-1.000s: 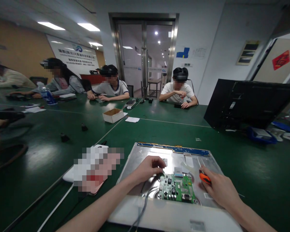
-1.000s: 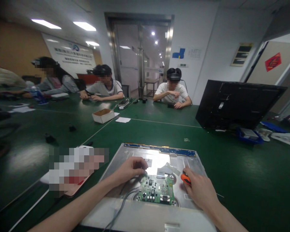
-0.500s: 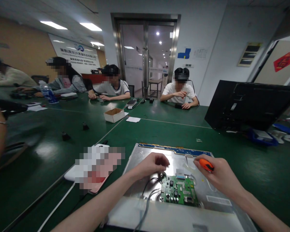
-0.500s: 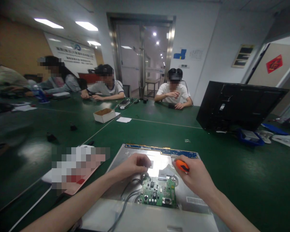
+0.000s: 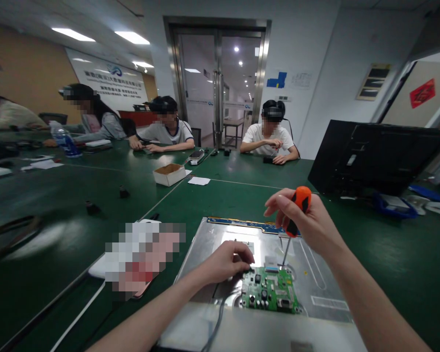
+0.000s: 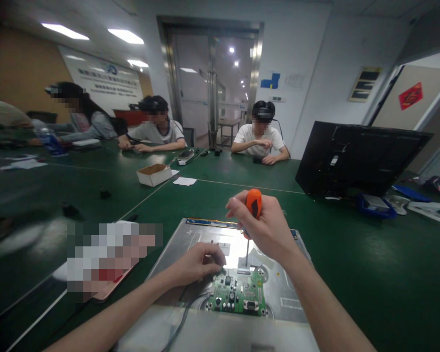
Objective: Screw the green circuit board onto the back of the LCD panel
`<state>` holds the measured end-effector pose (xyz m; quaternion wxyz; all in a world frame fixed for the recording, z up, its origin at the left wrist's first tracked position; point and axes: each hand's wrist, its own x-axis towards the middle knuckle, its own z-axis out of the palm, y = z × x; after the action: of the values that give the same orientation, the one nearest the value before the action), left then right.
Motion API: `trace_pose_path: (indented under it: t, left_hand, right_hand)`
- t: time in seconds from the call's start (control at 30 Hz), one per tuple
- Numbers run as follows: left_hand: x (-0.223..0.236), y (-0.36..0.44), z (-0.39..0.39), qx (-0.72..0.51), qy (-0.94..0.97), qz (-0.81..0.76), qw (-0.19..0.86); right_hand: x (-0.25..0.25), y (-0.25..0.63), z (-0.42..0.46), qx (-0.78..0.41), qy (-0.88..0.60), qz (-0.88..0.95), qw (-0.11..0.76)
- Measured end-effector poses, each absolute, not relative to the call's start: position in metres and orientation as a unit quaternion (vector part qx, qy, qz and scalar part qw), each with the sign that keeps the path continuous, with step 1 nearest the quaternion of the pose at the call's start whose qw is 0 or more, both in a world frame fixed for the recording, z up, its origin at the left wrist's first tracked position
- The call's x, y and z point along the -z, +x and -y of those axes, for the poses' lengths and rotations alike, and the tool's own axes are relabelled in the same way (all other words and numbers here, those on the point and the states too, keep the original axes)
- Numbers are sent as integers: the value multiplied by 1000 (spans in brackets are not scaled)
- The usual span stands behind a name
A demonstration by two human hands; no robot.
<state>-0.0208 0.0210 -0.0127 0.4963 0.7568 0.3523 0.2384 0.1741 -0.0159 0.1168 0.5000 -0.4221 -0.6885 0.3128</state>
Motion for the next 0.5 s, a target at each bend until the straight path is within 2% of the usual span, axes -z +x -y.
trace_pose_path:
  t: [0.1,0.23,0.27,0.5]
  left_hand:
    - [11,-22,-19,-240,795,-336,444]
    - [12,-22,-19,-245,815,-333,407]
    - [13,-22,-19,-244,812,-335,411]
    - [13,-23,-26,-230,770,-377,460]
  right_hand:
    - [-111,177,12,-262,-452,753,400]
    - [-96,175,5,-131,-520,836,120]
    - [-91,173,3,-113,-527,839,77]
    - [-53,166,-17,-157,-500,851,-34]
